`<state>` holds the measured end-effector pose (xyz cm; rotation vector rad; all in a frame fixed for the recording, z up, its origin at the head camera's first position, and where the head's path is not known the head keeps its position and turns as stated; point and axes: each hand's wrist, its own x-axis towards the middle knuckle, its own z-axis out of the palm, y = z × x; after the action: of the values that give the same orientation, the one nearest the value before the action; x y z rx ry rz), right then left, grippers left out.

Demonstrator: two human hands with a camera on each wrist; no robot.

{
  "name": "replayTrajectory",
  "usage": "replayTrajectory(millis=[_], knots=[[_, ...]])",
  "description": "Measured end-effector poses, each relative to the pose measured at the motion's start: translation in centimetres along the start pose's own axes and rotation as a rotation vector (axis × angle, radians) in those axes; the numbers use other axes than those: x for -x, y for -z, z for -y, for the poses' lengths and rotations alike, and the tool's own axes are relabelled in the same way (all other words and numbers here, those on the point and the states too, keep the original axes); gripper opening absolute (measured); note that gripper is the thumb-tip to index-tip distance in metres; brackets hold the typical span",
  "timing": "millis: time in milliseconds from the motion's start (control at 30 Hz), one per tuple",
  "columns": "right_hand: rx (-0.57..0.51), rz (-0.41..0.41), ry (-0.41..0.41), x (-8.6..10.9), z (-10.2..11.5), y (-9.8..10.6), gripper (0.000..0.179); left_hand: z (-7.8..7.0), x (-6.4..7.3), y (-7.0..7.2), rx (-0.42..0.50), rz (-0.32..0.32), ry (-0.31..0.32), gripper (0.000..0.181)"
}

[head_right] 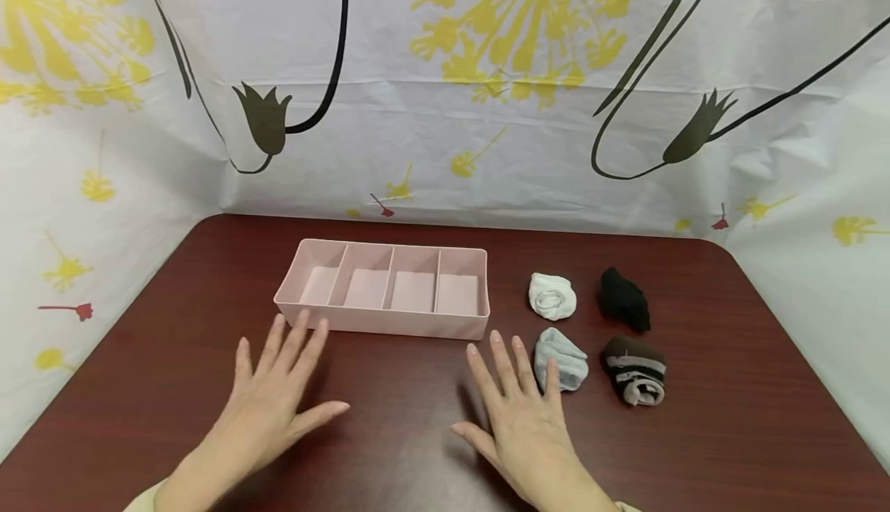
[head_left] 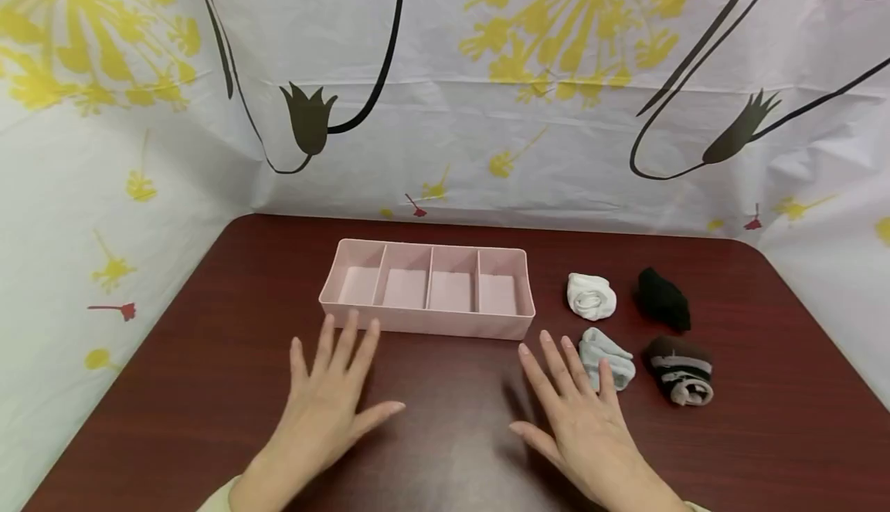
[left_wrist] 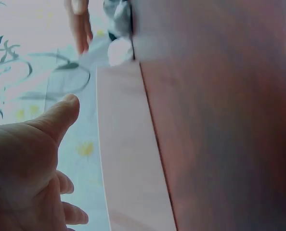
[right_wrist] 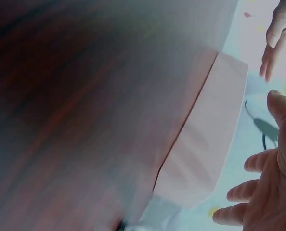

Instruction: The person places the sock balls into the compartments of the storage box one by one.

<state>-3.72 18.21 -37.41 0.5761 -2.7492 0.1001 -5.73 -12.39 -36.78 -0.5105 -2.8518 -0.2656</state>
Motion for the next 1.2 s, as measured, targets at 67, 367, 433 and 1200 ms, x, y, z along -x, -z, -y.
replayTrajectory(millis=[67, 367, 433, 1200], knots=[[0.0, 0.007, -0.022, 0.2, -0.7, 0.2, 0.083, 0.8, -0.2, 0.4, 0.024, 0.007, 0.027, 0.096], [-0.036, -0.021, -0.103, 1.0, -4.9, 0.9, 0.085, 4.9, -2.2, 1.4, 0.201, 0.063, 0.134, 0.101], [-0.038, -0.018, -0.12, 1.2, -5.8, 1.0, 0.086, 5.8, -2.7, 1.3, 0.245, 0.075, 0.142, 0.104], [-0.119, -0.039, -0.059, 1.4, -9.5, -0.2, 0.079, 13.7, -9.0, -2.3, 0.637, 0.244, 0.079, 0.122]])
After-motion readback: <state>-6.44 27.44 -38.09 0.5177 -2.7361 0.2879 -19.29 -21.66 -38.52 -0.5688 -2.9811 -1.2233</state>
